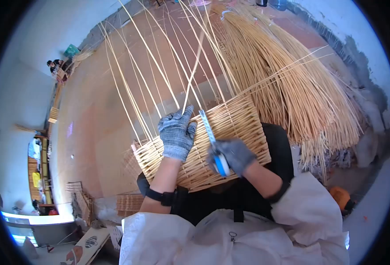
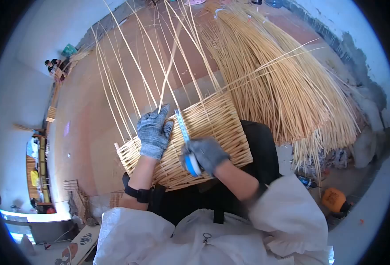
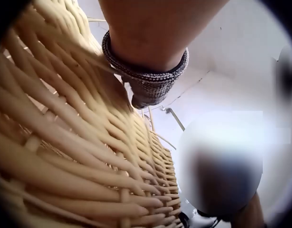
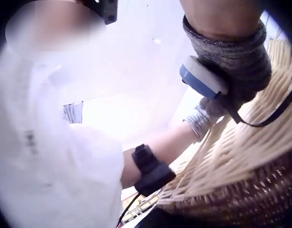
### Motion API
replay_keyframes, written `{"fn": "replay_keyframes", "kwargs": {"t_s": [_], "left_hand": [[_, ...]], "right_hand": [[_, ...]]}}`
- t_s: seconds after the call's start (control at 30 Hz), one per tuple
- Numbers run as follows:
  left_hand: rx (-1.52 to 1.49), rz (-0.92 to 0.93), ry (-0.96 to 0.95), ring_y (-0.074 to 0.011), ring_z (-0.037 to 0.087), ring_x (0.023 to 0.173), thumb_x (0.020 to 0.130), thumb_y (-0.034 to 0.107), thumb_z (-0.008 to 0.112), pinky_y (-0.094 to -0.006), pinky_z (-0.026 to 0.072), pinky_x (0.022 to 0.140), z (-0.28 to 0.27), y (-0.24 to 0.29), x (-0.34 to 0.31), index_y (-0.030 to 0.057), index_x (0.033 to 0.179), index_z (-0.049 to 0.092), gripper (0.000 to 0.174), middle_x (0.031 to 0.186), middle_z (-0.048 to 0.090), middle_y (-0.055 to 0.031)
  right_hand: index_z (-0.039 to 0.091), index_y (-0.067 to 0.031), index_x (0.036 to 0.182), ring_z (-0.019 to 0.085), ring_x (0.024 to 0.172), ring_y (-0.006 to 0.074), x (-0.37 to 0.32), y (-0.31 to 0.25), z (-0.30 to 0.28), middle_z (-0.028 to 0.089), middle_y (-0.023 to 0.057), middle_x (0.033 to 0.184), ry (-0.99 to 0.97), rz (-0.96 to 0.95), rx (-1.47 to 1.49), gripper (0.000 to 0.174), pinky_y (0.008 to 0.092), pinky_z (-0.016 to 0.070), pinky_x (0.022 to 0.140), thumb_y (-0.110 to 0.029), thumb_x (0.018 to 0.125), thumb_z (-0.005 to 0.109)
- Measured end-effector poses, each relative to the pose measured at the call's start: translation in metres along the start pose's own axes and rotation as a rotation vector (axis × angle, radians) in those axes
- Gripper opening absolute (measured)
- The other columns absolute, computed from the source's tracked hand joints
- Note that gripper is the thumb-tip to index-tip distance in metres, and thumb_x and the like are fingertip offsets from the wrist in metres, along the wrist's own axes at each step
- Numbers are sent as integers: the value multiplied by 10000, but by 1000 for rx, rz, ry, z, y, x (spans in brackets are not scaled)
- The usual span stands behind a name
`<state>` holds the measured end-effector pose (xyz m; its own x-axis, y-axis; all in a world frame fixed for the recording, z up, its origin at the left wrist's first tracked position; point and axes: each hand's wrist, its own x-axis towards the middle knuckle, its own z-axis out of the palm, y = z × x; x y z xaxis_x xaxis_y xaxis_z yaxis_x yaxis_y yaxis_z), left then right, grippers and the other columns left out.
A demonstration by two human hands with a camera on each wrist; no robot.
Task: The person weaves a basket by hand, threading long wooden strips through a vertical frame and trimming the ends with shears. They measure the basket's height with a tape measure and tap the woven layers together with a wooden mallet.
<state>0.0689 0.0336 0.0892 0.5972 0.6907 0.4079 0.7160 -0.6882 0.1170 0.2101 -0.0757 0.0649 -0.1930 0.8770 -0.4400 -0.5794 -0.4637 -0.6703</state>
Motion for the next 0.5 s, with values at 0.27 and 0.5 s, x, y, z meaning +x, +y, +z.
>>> {"fn": "replay_keyframes", "kwargs": {"t_s": [0.27, 0.5], "left_hand": [[-112, -13, -146, -266, 576, 814, 860, 255, 445, -394, 433, 748, 29, -25, -2, 209, 1064, 572, 244, 908, 595, -63], [-99, -99, -266, -267, 554, 955, 881, 267, 445, -365, 428, 844, 22, -24, 9, 156, 1105, 565, 277, 1045, 584, -76]], "right_hand": [[563, 27, 960, 616, 657, 230, -60, 100, -12, 625, 131, 793, 158, 152, -32, 231, 341, 527, 585, -172, 841, 562], [545, -16, 1070, 599, 662, 175, -63, 97, -1, 625, 91, 843, 250, 58, 1, 260, 297, 501, 574, -73, 817, 556]]}}
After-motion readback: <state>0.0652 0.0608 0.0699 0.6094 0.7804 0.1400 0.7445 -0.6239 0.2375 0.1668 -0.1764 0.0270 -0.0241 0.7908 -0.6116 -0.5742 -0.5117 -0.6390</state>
